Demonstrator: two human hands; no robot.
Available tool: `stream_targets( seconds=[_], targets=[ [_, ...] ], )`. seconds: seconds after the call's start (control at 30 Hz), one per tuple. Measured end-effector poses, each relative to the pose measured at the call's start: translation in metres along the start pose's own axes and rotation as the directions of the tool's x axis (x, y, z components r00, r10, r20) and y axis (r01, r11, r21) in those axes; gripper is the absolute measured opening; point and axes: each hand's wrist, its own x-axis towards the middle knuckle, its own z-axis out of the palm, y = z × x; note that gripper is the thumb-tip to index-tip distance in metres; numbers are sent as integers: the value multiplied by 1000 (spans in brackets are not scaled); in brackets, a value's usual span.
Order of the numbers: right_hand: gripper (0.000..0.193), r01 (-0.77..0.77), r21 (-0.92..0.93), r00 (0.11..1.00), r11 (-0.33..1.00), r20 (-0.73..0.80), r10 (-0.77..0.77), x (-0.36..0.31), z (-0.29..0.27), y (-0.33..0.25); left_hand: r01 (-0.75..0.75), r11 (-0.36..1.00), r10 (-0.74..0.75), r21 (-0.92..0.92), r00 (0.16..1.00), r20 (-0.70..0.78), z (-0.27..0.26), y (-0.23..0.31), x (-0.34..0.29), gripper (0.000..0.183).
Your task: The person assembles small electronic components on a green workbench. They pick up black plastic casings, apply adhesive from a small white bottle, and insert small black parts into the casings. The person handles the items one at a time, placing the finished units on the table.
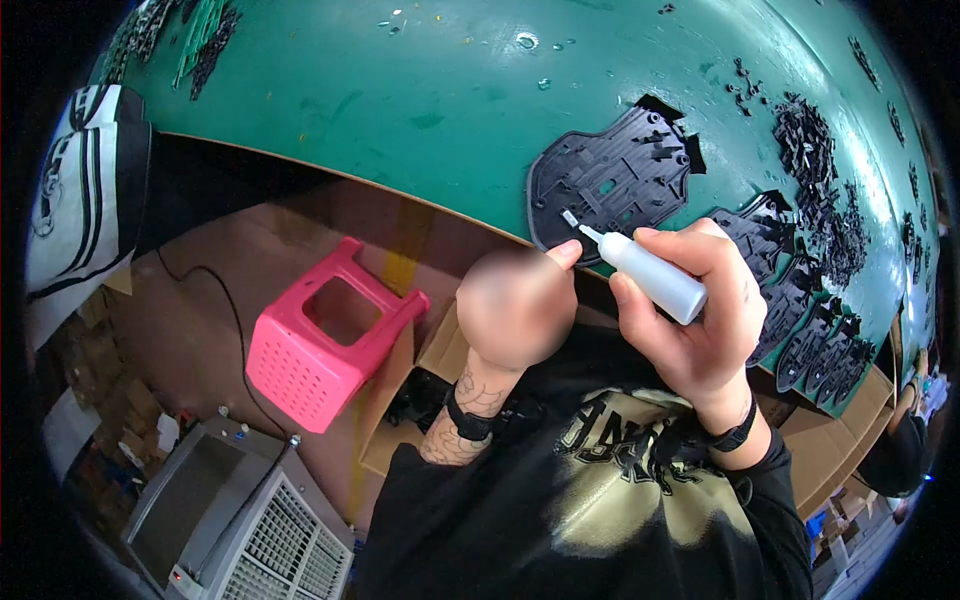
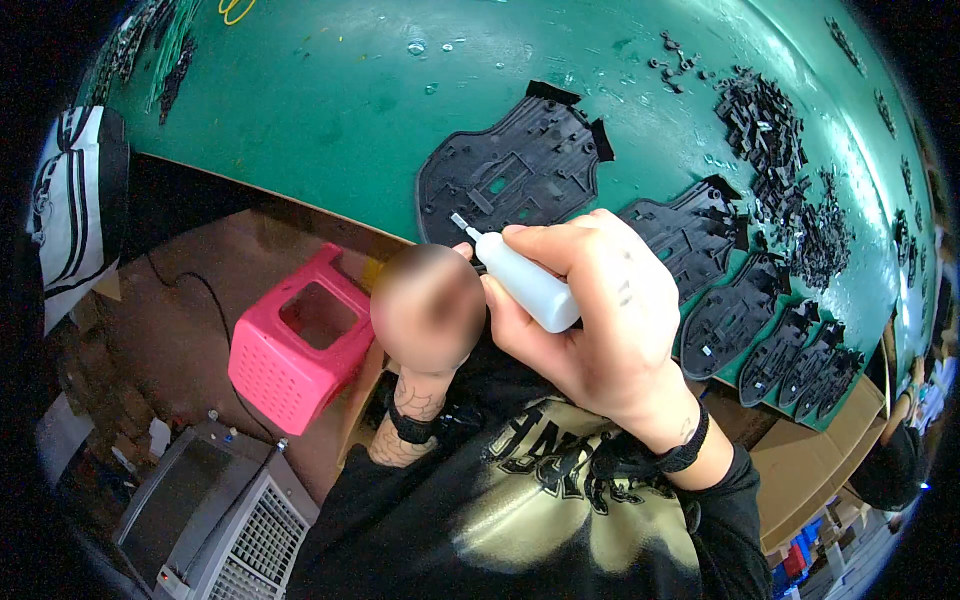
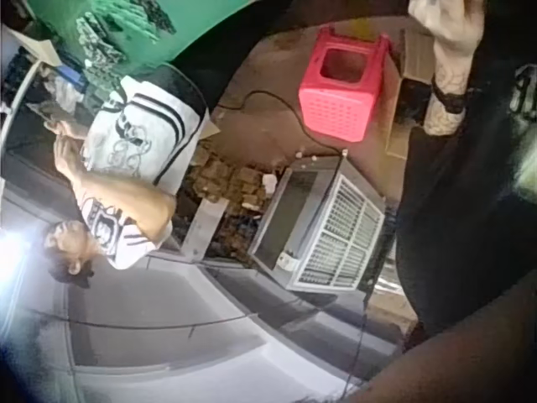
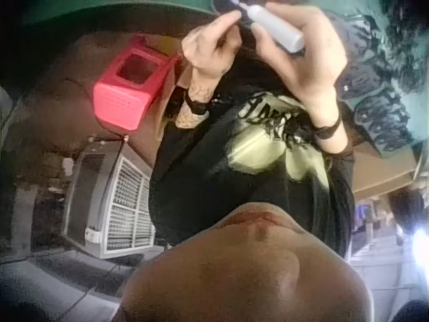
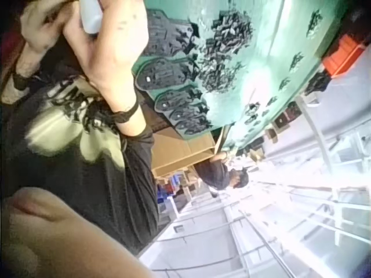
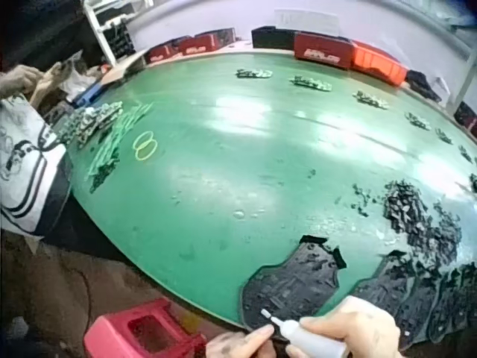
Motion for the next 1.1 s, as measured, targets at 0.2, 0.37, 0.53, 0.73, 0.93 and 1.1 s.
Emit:
stream_targets(
  seconds=[0.2, 0.37, 0.53, 0.73, 0.93, 1.1],
  targets=[
    [35, 1, -37, 1000, 999, 2, -1, 3, 4, -1, -29, 999, 29, -33, 1000, -1, 1, -5, 1, 39],
    [34, -10, -50, 1000, 999, -5, 10, 2, 3, -1, -28, 999, 28, -31, 999, -15, 2, -4, 1, 39],
    [35, -10, -33, 1000, 999, 7, 10, 3, 4, -2, -29, 999, 29, -25, 1000, -12, 1, -4, 2, 38],
    [35, 12, -34, 1000, 999, 0, -12, 8, 4, 0, -30, 999, 29, -45, 999, -23, 2, -5, 1, 39],
    [35, 16, -28, 1000, 999, 20, -15, 12, 5, -1, -27, 999, 26, -45, 999, -23, 2, -4, 3, 39],
    [33, 6, -53, 999, 999, 47, -4, 11, 4, -4, -16, 999, 16, -50, 1000, 7, 1, -6, 0, 39]
  ],
)
